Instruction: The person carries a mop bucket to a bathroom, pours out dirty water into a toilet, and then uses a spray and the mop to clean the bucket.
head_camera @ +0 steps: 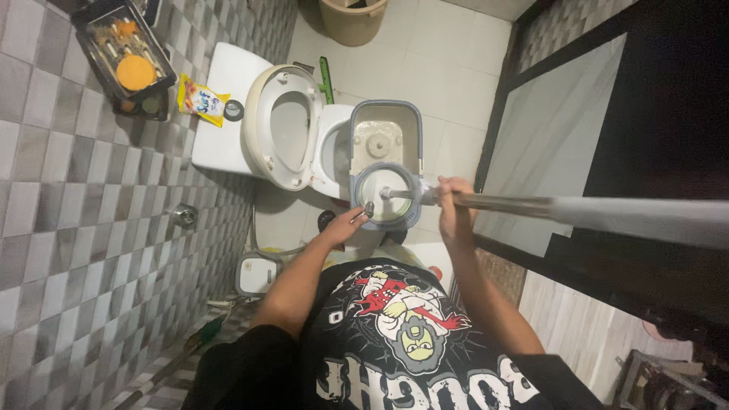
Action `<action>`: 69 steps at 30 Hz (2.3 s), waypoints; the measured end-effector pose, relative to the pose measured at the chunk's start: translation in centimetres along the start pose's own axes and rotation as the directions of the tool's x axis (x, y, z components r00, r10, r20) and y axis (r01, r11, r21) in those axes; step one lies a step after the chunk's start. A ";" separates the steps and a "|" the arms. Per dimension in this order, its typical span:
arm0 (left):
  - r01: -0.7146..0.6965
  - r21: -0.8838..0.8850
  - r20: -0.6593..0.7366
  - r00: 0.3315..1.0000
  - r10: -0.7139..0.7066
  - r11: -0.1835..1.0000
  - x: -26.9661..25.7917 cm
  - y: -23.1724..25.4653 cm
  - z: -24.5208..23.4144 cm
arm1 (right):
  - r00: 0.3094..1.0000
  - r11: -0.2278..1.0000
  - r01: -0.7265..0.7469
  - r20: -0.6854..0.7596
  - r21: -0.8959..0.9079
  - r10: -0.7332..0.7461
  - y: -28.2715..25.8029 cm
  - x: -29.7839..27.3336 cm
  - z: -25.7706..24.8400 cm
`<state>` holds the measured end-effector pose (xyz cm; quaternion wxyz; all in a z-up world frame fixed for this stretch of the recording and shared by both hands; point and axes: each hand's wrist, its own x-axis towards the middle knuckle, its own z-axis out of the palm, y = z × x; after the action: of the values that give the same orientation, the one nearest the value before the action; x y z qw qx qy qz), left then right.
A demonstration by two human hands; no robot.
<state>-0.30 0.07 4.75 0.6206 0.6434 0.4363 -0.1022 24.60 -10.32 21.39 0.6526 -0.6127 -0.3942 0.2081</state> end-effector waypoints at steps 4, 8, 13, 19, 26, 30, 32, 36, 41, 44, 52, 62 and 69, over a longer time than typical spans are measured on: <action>0.068 -0.080 0.027 0.997 -0.066 0.994 0.1 -0.4 0.0 | 0.996 0.992 0.086 0.002 -0.095 -0.086 8.2 -1.8 0.0; -0.146 -0.011 -0.020 0.989 0.146 0.989 1.9 -2.7 0.2 | 0.995 0.957 0.016 0.099 -0.288 0.013 13.5 -2.3 0.6; -0.079 0.023 -0.018 0.997 0.080 0.997 2.7 -4.0 0.3 | 0.977 0.965 -0.023 0.198 -0.262 0.077 12.5 -1.8 1.8; -0.190 0.098 -0.019 0.981 0.193 0.977 3.0 -4.1 0.3 | 0.909 0.801 -0.194 0.204 -0.566 0.364 3.2 1.5 -0.4; -0.171 0.080 0.021 0.985 0.170 0.982 2.5 -2.7 0.6 | 0.975 0.940 -0.062 0.183 -0.336 0.130 -5.5 2.9 -1.4; -0.208 0.155 0.009 0.978 0.209 0.966 3.3 -2.9 1.2 | 0.943 0.877 0.289 0.271 -0.384 -0.192 -1.5 0.8 -0.3; -0.196 0.168 0.022 0.981 0.195 0.966 3.2 -3.2 1.4 | 0.962 0.902 0.172 0.264 -0.396 -0.067 1.5 0.0 -0.2; -0.163 0.156 0.025 0.987 0.161 0.974 4.2 -2.9 1.3 | 0.748 0.654 -0.410 0.176 -0.636 0.640 8.3 -2.1 1.2; -0.162 0.128 0.006 0.987 0.163 0.978 2.8 -2.6 1.5 | 0.883 0.788 0.140 0.436 -0.600 0.175 13.5 -4.0 1.8; -0.205 0.127 0.005 0.979 0.206 0.971 2.6 -2.5 1.3 | 0.745 0.805 -0.459 0.332 -0.375 0.579 12.1 -2.9 1.0; -0.190 0.119 -0.014 0.981 0.193 0.975 2.6 -3.3 1.9 | 0.904 0.886 -0.153 0.300 -0.438 0.304 -1.7 0.9 -2.0; -0.115 0.196 0.006 0.993 0.116 0.974 1.7 -0.7 1.1 | 0.901 0.948 0.134 0.434 -0.289 0.005 12.4 -5.1 -2.9; -0.071 0.133 0.020 0.997 0.069 0.989 -0.8 0.7 0.0 | 0.886 0.955 -0.297 0.369 -0.018 0.282 15.6 -6.9 -1.6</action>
<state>-0.32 -0.19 5.76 0.5825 0.6977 0.4011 -0.1143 25.00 -14.04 4.61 0.5407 -0.6020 -0.4094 0.4216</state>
